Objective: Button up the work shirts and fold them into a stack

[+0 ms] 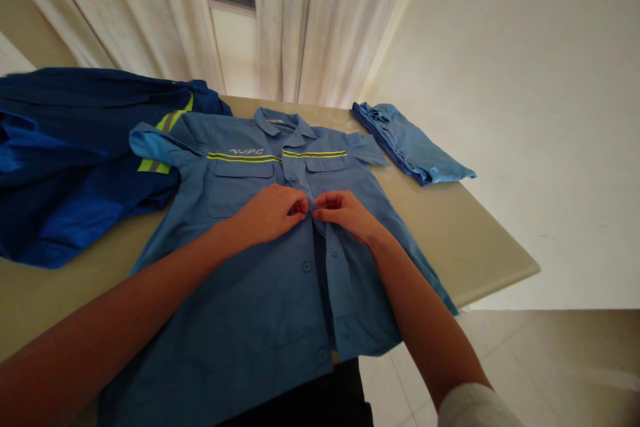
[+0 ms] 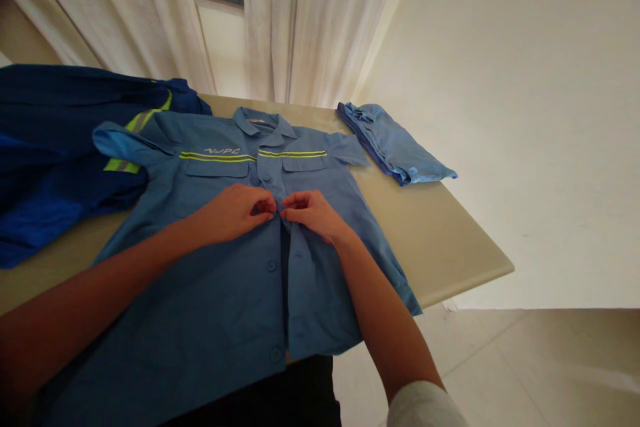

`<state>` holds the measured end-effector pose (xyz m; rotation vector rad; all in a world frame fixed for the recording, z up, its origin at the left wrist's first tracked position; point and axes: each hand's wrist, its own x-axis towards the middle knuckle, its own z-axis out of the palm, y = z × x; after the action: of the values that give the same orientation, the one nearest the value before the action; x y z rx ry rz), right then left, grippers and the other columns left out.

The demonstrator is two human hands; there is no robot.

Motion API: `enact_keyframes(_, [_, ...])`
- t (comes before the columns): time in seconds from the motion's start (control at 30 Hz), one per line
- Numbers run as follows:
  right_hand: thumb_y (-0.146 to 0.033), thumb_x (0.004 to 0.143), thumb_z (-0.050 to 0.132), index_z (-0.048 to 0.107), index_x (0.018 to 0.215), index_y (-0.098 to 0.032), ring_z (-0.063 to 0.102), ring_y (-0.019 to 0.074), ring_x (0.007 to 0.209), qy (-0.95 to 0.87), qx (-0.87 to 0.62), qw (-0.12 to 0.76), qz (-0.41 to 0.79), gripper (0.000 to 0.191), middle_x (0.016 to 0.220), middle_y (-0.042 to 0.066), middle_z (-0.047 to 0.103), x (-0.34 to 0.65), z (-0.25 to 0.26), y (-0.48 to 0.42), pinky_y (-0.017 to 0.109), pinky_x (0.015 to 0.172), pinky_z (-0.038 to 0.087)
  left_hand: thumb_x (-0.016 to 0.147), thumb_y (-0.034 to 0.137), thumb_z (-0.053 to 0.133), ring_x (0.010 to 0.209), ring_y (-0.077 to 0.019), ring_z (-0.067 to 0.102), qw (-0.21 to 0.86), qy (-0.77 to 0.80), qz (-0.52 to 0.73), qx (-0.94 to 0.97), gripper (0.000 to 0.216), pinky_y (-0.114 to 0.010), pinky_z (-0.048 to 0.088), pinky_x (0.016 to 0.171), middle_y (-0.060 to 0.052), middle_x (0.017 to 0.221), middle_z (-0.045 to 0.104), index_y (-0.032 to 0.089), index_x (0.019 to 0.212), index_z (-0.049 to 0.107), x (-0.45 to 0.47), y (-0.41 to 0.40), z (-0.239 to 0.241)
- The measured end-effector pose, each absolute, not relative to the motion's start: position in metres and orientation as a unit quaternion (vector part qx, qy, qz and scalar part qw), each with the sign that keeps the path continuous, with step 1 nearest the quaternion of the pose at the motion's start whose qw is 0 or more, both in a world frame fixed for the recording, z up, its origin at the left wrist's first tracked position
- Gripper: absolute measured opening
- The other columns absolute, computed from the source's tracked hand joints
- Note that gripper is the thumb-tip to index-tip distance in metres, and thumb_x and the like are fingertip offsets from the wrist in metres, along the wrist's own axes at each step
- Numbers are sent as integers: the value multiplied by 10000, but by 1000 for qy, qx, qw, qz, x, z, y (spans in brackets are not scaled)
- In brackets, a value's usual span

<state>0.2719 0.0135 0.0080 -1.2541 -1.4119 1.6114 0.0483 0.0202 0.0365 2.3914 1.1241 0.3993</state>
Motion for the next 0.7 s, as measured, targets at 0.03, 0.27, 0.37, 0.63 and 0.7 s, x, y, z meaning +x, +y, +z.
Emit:
enact_keyframes(0.03, [-333,650,875,760,907,-157,576,106,625,-539,-477,324,614,332,735,-10,704,273,8,13,230,597,414,912,246,652,856,-205,718,234,411,150,868,98,-315,506,785,-18,917,780,225,943,742,48,20,37])
enact_keyframes(0.27, [-353,691,851,794,895,-165,594,116,642,-531,-489,324,612,284,758,-8,735,273,8,15,230,600,449,899,212,674,842,-188,729,268,433,174,843,95,-304,532,823,-33,927,790,184,971,730,53,17,39])
enact_keyframes(0.37, [-349,706,842,789,915,-167,612,124,660,-518,-498,322,616,282,782,-4,742,272,6,16,235,615,472,890,204,668,838,-182,731,286,441,189,830,108,-306,544,830,-38,918,788,163,976,719,53,16,40])
enact_keyframes(0.63, [-391,711,850,795,873,-152,609,122,656,-539,-489,343,595,294,776,8,740,272,9,14,238,617,465,893,202,635,845,-206,709,196,455,193,847,81,-332,527,797,-36,934,764,188,950,691,61,8,37])
enact_keyframes(0.7, [-405,717,847,796,856,-153,585,112,618,-548,-492,344,582,293,721,-2,714,271,11,13,231,587,451,920,202,600,880,-228,704,149,454,176,861,83,-348,522,805,-59,983,754,189,963,671,64,6,33])
